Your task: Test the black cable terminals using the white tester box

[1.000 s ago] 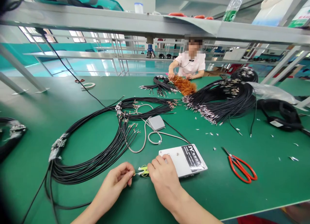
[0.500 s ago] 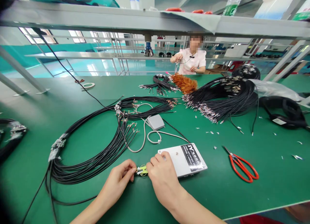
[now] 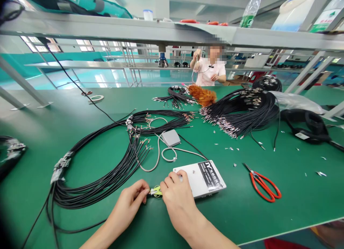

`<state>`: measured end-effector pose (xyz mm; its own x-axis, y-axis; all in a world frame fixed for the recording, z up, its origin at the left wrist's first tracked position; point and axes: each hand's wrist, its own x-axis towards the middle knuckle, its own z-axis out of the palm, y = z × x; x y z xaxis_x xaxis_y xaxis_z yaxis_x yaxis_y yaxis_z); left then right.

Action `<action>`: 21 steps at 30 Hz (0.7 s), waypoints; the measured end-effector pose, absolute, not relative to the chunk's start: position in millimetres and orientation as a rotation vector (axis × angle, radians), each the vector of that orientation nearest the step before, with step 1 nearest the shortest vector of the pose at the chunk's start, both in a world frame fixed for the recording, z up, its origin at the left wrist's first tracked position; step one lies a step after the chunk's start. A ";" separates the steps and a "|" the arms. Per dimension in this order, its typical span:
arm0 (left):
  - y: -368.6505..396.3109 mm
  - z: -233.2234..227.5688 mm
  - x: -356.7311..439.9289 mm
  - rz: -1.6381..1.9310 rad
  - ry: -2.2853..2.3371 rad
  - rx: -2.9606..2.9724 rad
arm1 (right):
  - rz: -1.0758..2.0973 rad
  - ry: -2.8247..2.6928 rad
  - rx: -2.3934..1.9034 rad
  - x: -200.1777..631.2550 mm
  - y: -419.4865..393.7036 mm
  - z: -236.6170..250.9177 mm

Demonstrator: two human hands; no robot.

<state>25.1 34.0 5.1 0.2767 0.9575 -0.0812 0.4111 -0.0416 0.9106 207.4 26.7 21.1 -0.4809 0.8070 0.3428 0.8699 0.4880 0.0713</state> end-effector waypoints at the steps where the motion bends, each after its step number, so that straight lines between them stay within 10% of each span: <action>1: 33.8 4.6 24.6 0.740 1.287 1.631 | -0.345 -2.474 -1.431 207.5 26.4 21.0; 21: 30.1 0.2 22.5 0.759 1.295 1.724 | -0.143 -2.062 -1.323 244.5 -3.9 38.2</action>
